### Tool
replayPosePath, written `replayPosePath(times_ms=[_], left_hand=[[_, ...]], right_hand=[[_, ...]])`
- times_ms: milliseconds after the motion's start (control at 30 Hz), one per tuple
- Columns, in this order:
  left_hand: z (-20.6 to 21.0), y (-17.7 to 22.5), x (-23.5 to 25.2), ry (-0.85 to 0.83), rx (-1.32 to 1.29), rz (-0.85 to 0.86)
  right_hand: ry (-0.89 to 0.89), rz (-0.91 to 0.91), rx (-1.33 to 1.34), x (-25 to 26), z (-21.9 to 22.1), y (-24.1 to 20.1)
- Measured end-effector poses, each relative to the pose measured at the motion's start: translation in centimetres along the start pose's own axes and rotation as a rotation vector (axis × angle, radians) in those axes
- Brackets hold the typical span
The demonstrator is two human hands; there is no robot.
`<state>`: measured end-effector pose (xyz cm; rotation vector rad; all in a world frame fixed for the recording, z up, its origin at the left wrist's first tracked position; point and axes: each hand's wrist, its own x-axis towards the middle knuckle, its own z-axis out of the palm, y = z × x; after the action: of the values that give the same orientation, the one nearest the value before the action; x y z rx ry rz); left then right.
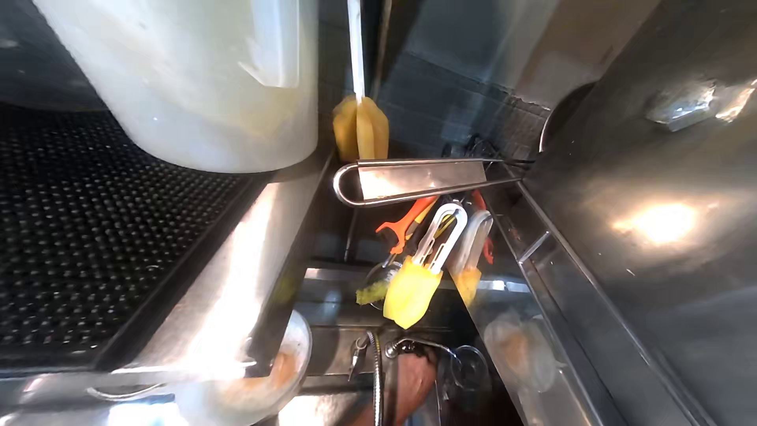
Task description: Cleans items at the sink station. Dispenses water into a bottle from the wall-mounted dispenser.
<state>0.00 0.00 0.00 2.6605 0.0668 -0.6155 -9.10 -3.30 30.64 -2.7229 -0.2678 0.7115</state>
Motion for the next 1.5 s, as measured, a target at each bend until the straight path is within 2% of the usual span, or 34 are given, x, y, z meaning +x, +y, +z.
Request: replayPosePath(times_ms=[33, 67, 133, 167, 200, 233, 267, 300, 367, 467, 633, 733, 867, 1000, 1067, 1200, 1233, 1300, 1500], left_hand=[[0.1, -0.8, -1.2, 0.025, -0.012, 0.072], [0.7, -1.7, -2.0, 0.094, -0.026, 0.137], [0.5, -2.4, -4.3, 0.257, -0.112, 0.188], [-0.3, -2.3, -5.7, 0.342, -0.170, 0.189], [-0.1, -2.5, -6.1, 0.524, -0.215, 0.229], [1.2, -3.3, -5.2, 0.780, -0.252, 0.307], [1.8, -3.8, -4.2, 0.948, -0.299, 0.393], [1.4, -3.8, -3.9, 0.977, -0.332, 0.452], [0.1, -3.1, -3.5, 0.842, -0.336, 0.472], [-1.1, -1.7, -3.0, 0.637, -0.339, 0.411], [-3.2, -0.9, -2.7, 0.552, -0.347, 0.374], [-2.7, -1.1, -1.4, 0.660, -0.326, 0.390], [-1.8, -1.4, 0.3, 0.715, -0.280, 0.407], [-2.8, -1.4, -0.2, 0.597, -0.290, 0.420], [-2.7, -2.1, 0.0, 0.600, -0.287, 0.456], [-3.5, -2.5, -0.7, 0.509, -0.302, 0.490], [-3.8, -2.5, -0.7, 0.486, -0.308, 0.476], [-3.6, -2.4, -0.5, 0.515, -0.309, 0.460], [-3.6, -1.1, -0.5, 0.601, -0.293, 0.338]], right_hand=[[-0.034, 0.051, -0.003, 2.2, 2.5, 0.7], [0.030, 0.070, 0.028, 5.1, 5.8, 2.4], [0.343, -0.129, 0.146, 10.0, 12.7, 10.7], [0.282, -0.106, 0.126, 11.1, 13.1, 13.5], [0.221, -0.044, 0.075, 11.8, 12.9, 15.0], [0.193, 0.012, 0.041, 12.2, 12.6, 15.5], [0.189, 0.043, 0.037, 12.2, 12.5, 15.5], [0.197, 0.047, 0.047, 12.1, 12.4, 15.4], [0.213, 0.031, 0.051, 11.7, 12.3, 15.1], [0.225, 0.024, 0.094, 11.3, 12.1, 14.7], [0.255, 0.018, 0.168, 11.4, 11.9, 14.3], [0.262, 0.030, 0.174, 11.7, 11.8, 14.2], [0.240, 0.017, 0.170, 12.3, 11.5, 14.4], [0.211, 0.025, 0.149, 12.8, 11.4, 14.7], [0.214, 0.021, 0.150, 12.8, 11.4, 14.8], [0.324, -0.059, 0.199, 11.7, 11.7, 14.4], [0.311, -0.031, 0.166, 11.4, 11.5, 14.0], [0.226, 0.041, 0.106, 11.8, 11.6, 14.3], [0.217, 0.053, 0.094, 12.2, 11.6, 14.5]])
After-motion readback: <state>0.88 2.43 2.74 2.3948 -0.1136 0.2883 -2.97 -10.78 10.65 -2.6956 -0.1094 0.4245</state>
